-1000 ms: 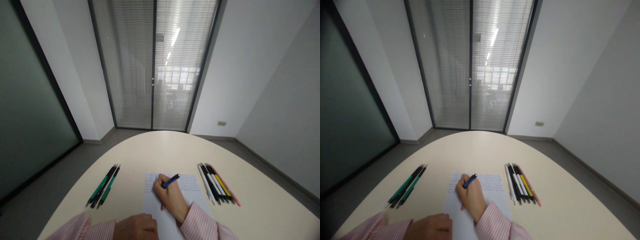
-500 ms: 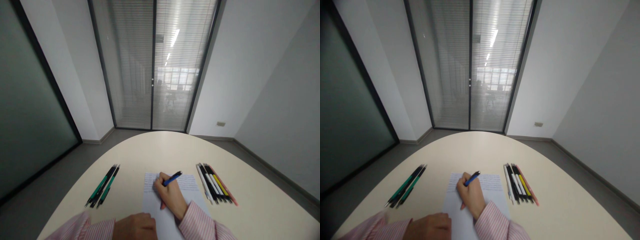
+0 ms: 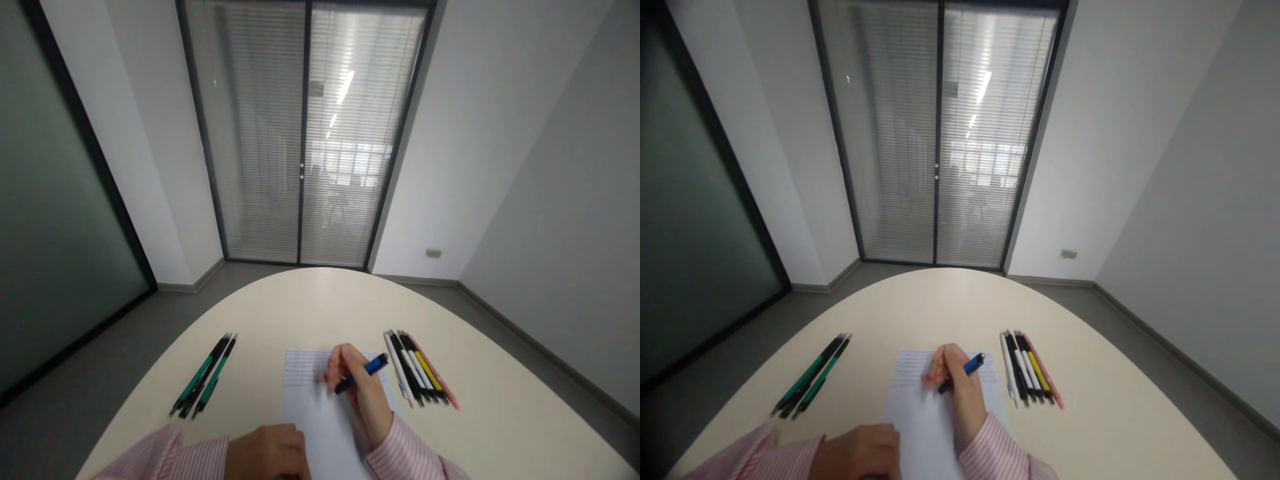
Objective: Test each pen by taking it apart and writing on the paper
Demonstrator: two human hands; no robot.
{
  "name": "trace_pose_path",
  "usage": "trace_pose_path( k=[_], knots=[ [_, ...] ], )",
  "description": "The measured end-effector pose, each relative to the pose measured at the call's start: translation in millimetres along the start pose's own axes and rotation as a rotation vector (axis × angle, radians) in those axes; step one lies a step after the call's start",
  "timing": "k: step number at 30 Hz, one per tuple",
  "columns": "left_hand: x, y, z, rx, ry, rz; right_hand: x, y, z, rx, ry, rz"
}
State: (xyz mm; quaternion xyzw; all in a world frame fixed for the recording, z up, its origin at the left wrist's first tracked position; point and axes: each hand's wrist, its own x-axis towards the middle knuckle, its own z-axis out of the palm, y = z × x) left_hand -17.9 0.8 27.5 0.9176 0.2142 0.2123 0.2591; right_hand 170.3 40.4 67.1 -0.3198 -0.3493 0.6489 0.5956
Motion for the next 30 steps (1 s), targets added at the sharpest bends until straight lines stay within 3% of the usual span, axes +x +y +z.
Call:
trace_pose_path(
  k=[5,12,24,27,30],
  knots=[
    [-2,1,-0.9,-0.042,0.012,0.011,-3,-7,-5,0.16,0.059,0.006],
    [1,3,-4.2,-0.038,-0.01,-0.001,-5,-13,-11,0.375,-0.039,0.245],
    [-1,2,1.6,-0.068,0.036,-0.012,2,-8,-12,0.138,0.109,0.065],
    [-2,1,4.0,-0.04,0.056,-0.026,1,-19,-13,0.069,0.214,-0.037],
    [-2,3,2.3,-0.043,0.031,-0.018,-3,-42,-31,-0.046,0.355,-0.163]
  ],
)
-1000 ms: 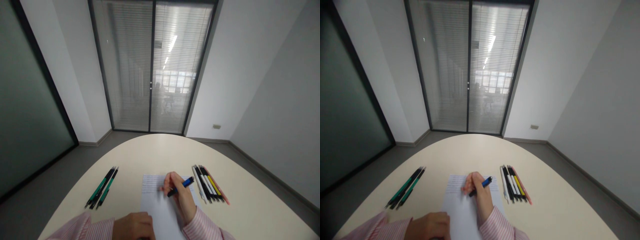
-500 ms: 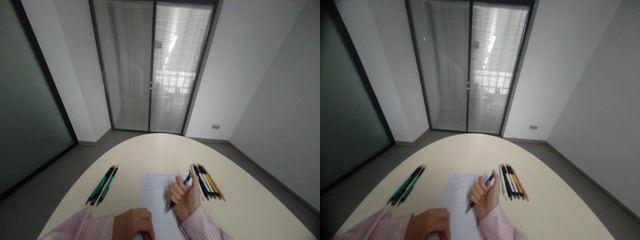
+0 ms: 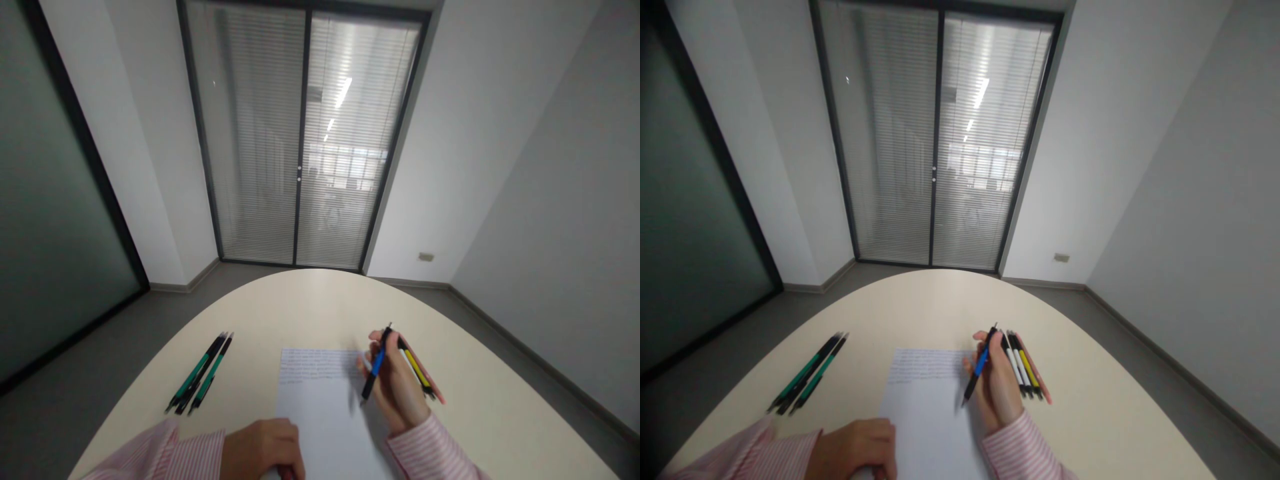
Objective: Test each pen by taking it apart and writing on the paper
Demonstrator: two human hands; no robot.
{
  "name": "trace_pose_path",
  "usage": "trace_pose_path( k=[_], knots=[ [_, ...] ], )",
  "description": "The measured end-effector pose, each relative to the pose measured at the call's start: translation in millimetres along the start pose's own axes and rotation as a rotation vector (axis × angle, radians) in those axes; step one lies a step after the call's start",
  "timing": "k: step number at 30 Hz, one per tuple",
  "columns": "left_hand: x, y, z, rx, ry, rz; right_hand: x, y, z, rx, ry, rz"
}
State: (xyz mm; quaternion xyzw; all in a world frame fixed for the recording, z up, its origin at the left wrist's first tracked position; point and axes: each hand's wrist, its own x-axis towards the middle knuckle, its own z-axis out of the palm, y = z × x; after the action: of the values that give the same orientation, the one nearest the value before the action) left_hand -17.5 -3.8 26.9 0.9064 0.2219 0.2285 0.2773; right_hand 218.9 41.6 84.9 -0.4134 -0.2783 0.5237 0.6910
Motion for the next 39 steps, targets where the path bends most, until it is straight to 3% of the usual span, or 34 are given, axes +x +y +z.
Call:
trace_pose_path(
  k=[7,8,9,11,16,22,28,33,39],
  knots=[
    [4,5,-7.3,-0.023,-0.002,0.013,22,-58,-109,-0.25,0.377,-0.411],
    [4,6,-8.0,-0.02,0.0,0.014,24,-62,-124,-0.334,0.407,-0.428],
    [4,6,-8.8,-0.018,-0.009,0.015,25,-63,-136,-0.589,0.439,-0.442],
    [5,8,-10.7,-0.02,-0.037,0.013,26,-63,-153,-0.777,0.459,-0.404],
    [5,9,-12.5,-0.015,-0.06,-0.001,34,-55,-157,-1.04,0.437,-0.314],
    [7,3,-7.0,0.039,-0.004,0.0,40,-51,-161,-1.347,0.282,-0.266],
    [9,7,-10.0,0.072,0.0,0.026,43,-46,-167,-1.393,0.162,-0.287],
    [10,7,-10.6,0.064,-0.023,0.044,46,-43,-168,-1.404,0.143,-0.329],
    [6,1,-0.7,0.131,0.04,0.062,43,-45,-172,-1.391,0.152,-0.288]
  ],
)
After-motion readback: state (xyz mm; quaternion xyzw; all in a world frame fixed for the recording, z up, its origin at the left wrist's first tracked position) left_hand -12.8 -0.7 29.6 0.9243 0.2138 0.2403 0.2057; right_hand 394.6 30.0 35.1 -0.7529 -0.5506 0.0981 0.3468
